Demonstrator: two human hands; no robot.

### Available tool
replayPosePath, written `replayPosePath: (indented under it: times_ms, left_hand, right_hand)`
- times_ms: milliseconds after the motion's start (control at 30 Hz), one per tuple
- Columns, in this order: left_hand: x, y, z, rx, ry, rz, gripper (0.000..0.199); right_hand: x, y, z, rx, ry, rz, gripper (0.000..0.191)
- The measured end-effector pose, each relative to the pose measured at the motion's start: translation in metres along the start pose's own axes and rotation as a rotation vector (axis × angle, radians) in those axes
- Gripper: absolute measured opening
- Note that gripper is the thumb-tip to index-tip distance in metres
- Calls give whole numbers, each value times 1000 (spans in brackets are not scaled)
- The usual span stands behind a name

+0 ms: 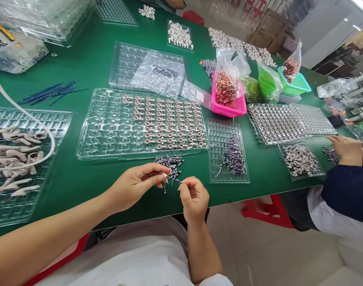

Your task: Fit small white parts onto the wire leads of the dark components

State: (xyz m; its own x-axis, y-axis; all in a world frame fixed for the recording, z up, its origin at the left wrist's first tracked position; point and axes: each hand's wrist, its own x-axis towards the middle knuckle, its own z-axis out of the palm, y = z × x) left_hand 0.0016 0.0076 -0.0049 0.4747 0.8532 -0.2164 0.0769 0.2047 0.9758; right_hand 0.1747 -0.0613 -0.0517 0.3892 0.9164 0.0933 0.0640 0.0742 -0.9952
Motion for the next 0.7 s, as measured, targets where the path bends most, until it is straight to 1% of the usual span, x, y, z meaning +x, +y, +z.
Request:
replayPosePath:
  times_ms: [200,267,367,567,700]
  left_hand:
    - [1,2,1,33,5,-13,23]
    - [0,1,1,66,8,-7,22]
    - [-1,-2,1,145,14,37,20]
    - [-1,-12,-2,303,41,171,21]
    - [-1,-11,-2,381,30,189,21]
  right_hand:
    - [0,-2,0,11,-12,-11,10]
    - [-1,-3,-1,-20,-20,-15,10]
    - [-3,-6,0,-115,-29,-48,8]
    - [-2,-10,6,-273,-66,-175,9]
    - [-1,-12,5,-301,-77,-187,9]
